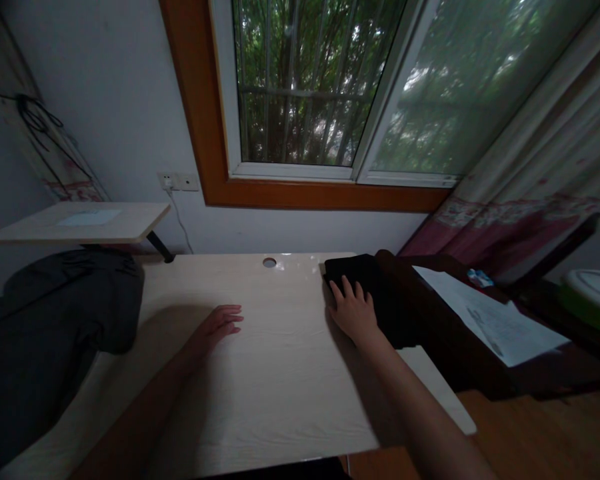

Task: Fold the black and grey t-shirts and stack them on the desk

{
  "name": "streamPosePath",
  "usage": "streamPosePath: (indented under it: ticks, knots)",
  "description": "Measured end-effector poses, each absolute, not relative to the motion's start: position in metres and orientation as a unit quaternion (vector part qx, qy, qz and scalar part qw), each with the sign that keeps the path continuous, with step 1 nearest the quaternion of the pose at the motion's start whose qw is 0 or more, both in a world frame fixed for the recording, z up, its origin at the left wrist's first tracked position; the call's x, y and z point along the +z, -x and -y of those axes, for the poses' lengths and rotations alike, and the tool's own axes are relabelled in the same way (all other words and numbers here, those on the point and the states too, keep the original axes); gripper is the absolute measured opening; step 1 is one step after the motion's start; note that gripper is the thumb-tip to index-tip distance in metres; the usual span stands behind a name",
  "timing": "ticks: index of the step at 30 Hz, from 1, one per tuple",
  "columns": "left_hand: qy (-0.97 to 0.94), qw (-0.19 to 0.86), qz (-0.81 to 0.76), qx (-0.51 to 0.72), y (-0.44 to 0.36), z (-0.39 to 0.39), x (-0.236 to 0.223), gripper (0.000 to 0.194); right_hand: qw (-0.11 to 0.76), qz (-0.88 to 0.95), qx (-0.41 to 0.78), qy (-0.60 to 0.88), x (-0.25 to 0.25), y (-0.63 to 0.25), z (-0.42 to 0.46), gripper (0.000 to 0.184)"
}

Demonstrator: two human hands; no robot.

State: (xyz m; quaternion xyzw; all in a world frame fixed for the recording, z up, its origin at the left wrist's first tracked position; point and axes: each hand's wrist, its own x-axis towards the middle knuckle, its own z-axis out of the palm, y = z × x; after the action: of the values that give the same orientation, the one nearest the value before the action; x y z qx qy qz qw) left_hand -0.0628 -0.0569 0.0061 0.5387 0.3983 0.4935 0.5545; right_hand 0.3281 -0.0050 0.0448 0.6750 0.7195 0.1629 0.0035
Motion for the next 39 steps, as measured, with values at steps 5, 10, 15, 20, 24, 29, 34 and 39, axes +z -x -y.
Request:
streamPosePath:
  ticks: [5,10,15,20,24,29,34,39]
  knots:
    - [-0.545,0.554,-0.399,0.487,0.063,0.057,0.005,0.031,0.011,-0.715,0.173,-0.677,0.031,-0.324,0.002,0.056]
    - [-0.549,0.552,-0.411,0.474,0.063,0.057,0.006,0.033,0.015,-0.71,0.152,-0.687,0.028,-0.326,-0.01,0.058]
    - [-0.545,0.555,-0.426,0.461,0.062,0.057,0.008,0.034,0.007,-0.708,0.1,-0.699,0.033,-0.334,-0.025,0.056]
    - [-0.543,0.567,-0.42,0.454,0.063,0.056,0.006,0.036,-0.055,-0.703,0.098,-0.702,0.044,-0.368,-0.042,0.063]
    - [-0.534,0.573,-0.423,0.456,0.062,0.055,0.003,0.039,-0.059,-0.68,0.08,-0.726,0.035,-0.406,-0.057,0.062]
    - [-0.532,0.58,-0.413,0.458,0.062,0.053,-0.001,0.041,-0.029,-0.662,0.041,-0.748,0.023,-0.424,-0.068,0.064]
    - [-0.541,0.572,-0.414,0.457,0.063,0.052,-0.005,0.043,-0.067,-0.658,0.067,-0.747,0.038,-0.421,-0.082,0.068]
    - [-0.545,0.568,-0.415,0.456,0.063,0.054,-0.002,0.041,-0.052,-0.659,0.032,-0.75,0.044,-0.423,-0.103,0.067]
